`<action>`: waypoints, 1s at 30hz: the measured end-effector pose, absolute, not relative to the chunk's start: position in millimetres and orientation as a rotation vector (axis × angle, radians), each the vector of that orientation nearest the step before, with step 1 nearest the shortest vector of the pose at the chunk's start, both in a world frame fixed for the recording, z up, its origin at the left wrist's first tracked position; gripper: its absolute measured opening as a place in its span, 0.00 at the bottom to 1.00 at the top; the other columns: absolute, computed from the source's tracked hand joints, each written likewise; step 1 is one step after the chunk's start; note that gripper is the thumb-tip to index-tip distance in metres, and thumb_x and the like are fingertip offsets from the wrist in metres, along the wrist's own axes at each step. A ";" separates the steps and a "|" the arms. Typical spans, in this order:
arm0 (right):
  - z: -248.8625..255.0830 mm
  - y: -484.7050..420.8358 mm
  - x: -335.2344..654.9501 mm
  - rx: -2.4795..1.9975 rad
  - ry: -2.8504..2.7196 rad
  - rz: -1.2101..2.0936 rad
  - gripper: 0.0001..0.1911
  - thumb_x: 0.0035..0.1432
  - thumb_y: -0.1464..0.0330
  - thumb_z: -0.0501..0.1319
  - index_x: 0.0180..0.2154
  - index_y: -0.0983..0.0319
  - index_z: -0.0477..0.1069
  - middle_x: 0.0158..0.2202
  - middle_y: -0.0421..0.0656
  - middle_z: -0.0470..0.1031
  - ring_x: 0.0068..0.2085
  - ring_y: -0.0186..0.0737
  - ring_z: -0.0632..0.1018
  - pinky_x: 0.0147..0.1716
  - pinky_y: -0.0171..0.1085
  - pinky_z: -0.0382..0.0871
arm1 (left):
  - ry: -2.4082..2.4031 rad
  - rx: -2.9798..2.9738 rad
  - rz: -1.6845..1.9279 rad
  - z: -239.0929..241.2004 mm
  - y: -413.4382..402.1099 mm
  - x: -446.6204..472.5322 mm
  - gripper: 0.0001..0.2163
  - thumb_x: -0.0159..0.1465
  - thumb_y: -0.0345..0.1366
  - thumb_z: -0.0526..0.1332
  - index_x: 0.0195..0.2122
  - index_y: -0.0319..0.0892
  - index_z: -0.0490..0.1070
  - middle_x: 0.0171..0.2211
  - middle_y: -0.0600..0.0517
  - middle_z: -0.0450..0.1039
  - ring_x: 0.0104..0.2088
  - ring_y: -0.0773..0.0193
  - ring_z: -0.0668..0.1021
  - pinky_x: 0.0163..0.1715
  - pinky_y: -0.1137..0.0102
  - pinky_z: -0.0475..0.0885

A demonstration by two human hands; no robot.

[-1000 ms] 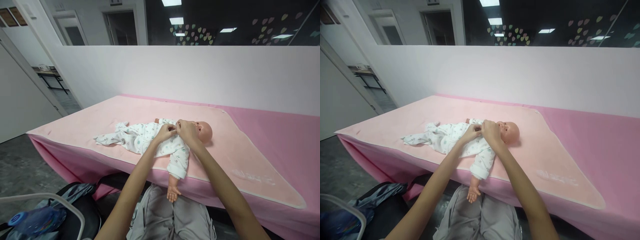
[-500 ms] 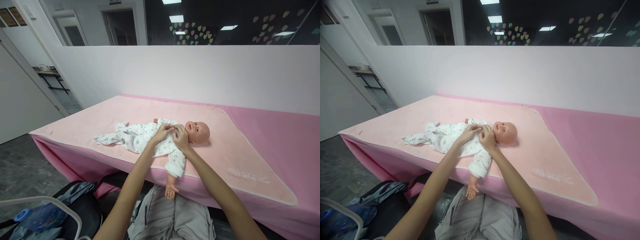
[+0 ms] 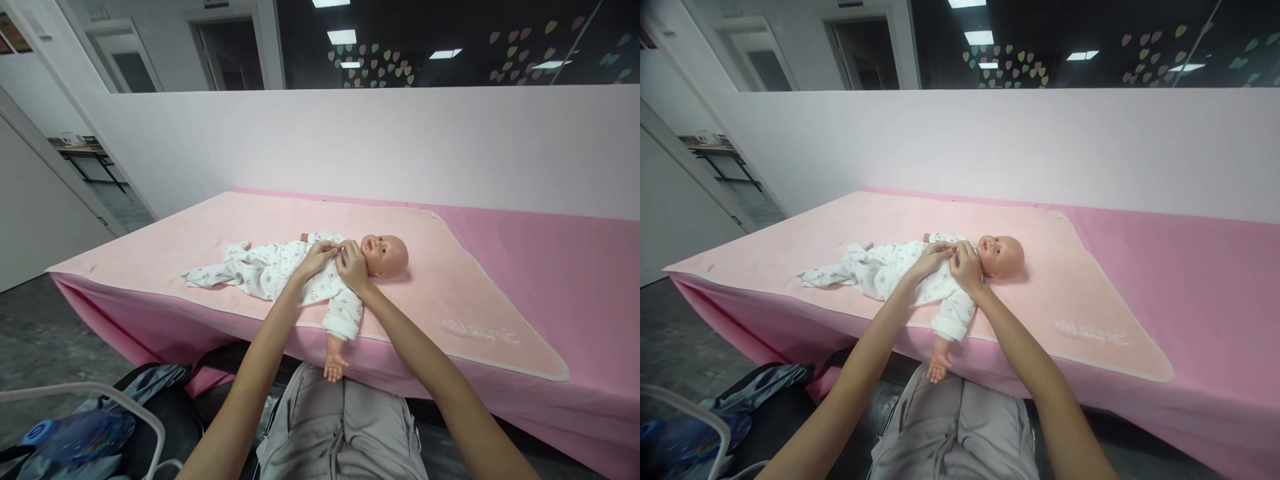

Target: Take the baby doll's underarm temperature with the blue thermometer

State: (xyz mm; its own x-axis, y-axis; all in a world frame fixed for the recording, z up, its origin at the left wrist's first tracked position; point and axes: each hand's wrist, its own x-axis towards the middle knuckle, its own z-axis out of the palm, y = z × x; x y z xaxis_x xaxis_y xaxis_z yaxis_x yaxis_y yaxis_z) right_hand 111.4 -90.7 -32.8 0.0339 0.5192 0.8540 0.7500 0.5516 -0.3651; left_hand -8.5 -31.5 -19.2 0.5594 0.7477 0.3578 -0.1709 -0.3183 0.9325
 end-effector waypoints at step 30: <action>-33.7 -89.1 110.7 -1.130 -1.556 -0.245 0.09 0.60 0.73 0.47 0.39 0.61 0.64 0.38 0.46 0.67 0.41 0.41 0.69 0.44 0.40 0.66 | 0.549 1.696 1.061 -9.6 -41.2 -8.0 0.10 0.54 0.40 0.62 0.33 0.38 0.75 0.33 0.50 0.75 0.38 0.60 0.74 0.44 0.65 0.65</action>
